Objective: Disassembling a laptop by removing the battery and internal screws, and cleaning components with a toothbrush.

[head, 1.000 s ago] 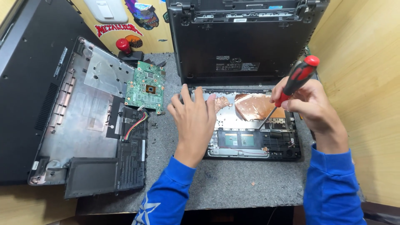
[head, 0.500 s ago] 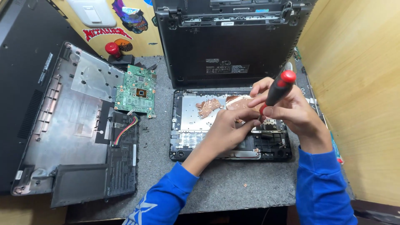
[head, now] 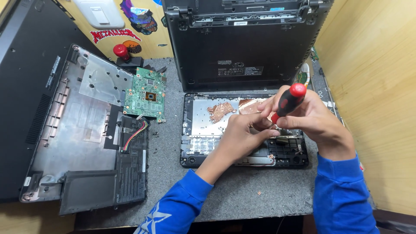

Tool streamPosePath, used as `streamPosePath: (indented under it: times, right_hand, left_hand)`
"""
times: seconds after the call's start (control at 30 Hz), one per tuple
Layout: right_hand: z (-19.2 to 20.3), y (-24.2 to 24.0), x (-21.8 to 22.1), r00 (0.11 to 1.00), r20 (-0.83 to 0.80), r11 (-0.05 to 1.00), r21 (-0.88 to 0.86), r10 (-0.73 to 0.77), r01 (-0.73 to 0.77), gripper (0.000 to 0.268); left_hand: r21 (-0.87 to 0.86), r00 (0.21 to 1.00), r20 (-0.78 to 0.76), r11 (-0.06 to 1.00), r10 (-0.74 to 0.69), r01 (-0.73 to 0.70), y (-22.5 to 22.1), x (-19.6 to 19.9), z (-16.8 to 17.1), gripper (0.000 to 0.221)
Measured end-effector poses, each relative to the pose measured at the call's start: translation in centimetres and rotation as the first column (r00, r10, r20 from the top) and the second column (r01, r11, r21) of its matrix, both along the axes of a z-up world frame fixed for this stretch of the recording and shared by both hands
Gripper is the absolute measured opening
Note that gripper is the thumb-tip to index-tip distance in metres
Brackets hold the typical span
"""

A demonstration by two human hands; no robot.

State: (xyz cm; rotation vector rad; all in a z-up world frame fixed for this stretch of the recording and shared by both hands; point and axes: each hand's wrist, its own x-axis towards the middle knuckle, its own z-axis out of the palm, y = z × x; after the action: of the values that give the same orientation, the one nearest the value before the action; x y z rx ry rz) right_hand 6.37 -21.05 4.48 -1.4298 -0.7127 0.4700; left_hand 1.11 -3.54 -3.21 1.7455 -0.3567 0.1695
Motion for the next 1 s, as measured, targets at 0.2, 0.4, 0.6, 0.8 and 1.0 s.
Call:
streamPosePath:
  times: [0.2,0.4,0.6,0.8,1.0]
  right_hand:
    - [-2.4,-1.9,1.5,0.999,0.048,0.999,0.039,-0.003,0.001,0.032]
    - [-1.9,-1.3,0.8,1.000,-0.003,0.998,0.062,-0.017,0.017,0.031]
    - [-1.4,-1.4,0.4,0.990,-0.056,0.989,-0.080,-0.129,0.124,0.053]
    - [-1.3,-0.9,0.4,0.997,-0.023,0.993,-0.089,-0.077,0.075,0.028]
    - [-3.2,-2.6,1.7,0.979,-0.067,0.971,0.133,-0.193,0.201,0.033]
  left_hand:
    - [-0.117,0.992,-0.080,0.989,-0.096,0.086,0.5,-0.7,1.3,0.029]
    - [-0.024,0.996,0.093,1.000,0.012,-0.010,-0.1,-0.3,0.7,0.016]
    - [-0.042,0.993,0.051,0.993,-0.104,0.107,0.6,-0.6,0.9,0.016]
    - [0.115,0.973,0.227,0.993,-0.047,0.021,1.1,-0.2,1.4,0.029]
    - [0.576,0.948,0.300,0.812,-0.105,-0.092,3.4,-0.2,0.3,0.023]
